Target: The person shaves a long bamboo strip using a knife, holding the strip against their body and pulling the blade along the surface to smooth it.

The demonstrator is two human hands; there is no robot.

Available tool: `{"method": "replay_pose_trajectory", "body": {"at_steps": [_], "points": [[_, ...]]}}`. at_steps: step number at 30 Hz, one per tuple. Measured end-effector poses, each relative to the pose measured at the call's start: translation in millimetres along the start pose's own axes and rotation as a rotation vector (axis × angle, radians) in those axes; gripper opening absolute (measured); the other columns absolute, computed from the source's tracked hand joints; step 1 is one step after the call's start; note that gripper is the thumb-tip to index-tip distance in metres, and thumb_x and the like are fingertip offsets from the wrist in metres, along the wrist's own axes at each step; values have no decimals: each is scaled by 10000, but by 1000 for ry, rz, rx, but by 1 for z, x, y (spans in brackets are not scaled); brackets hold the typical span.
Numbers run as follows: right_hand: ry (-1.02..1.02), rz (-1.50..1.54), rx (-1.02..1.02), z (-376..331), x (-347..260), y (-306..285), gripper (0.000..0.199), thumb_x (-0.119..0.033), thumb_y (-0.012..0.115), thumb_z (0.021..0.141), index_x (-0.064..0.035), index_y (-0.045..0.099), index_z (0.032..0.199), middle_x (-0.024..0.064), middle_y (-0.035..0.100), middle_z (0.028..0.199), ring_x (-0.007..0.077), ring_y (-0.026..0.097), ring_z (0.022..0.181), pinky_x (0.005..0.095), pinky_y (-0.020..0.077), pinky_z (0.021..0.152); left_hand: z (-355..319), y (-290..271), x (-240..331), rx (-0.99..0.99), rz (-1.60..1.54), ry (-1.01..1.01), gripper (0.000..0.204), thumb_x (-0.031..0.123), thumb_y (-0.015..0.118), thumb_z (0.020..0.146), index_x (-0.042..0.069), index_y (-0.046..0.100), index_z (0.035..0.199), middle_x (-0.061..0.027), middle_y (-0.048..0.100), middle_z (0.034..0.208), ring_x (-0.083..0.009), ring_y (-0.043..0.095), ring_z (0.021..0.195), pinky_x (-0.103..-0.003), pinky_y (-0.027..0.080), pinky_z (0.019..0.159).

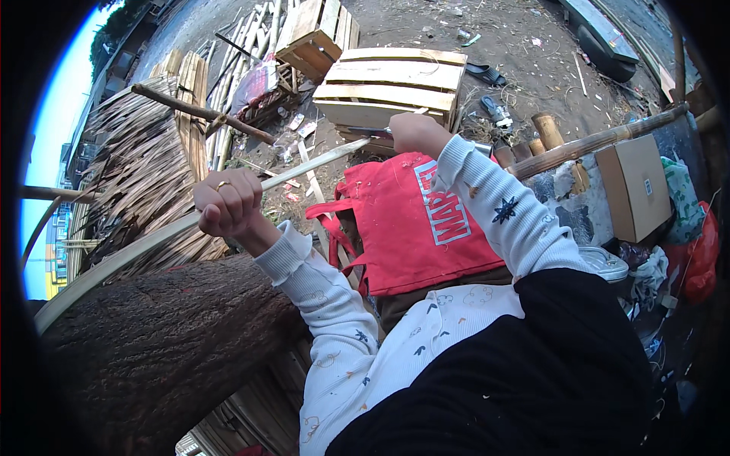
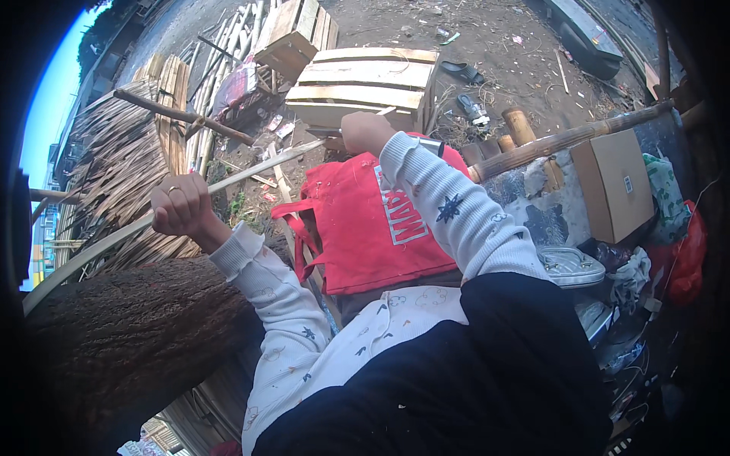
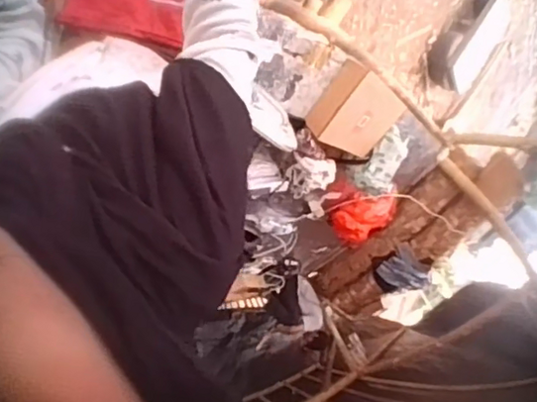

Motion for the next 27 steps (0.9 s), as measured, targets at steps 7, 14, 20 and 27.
{"method": "replay_pose_trajectory", "body": {"at_steps": [7, 14, 20, 27], "points": [[4, 55, 169, -13, -12, 3, 195, -82, 527, 730, -20, 655, 863, 164, 640, 885, 302, 627, 838, 392, 501, 694, 0, -2, -1, 40, -4, 3, 478, 127, 438, 845, 146, 263, 401, 50, 271, 337, -54, 178, 258, -196, 150, 285], [78, 28, 204, -9, -25, 5, 207, -101, 514, 762, -35, 662, 890, 146, 647, 891, 289, 633, 840, 382, 512, 679, 3, -6, 2, -24, -21, -13, 474, 135, 451, 840, 148, 256, 409, 50, 275, 342, -56, 193, 258, -201, 146, 287], [309, -42, 185, 27, 40, 47, 196, -93, 514, 760, -35, 664, 872, 136, 652, 875, 293, 638, 818, 444, 512, 648, 0, 0, -1, -7, -35, -50, 471, 137, 465, 831, 139, 262, 406, 45, 285, 339, -65, 193, 253, -213, 153, 283], [153, 78, 140, 25, 72, 44, 205, -124, 515, 769, 30, 637, 828, 191, 634, 797, 287, 636, 755, 377, 512, 670, 8, 1, 0, -31, -26, -18, 464, 123, 466, 812, 149, 266, 395, 60, 278, 344, -46, 206, 262, -194, 150, 297]]}}
Point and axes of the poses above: each hand's wrist, its own z-axis towards the middle knuckle, its own y-axis out of the palm, x = y × z, the point moved 3 cm from there along z, towards the middle knuckle
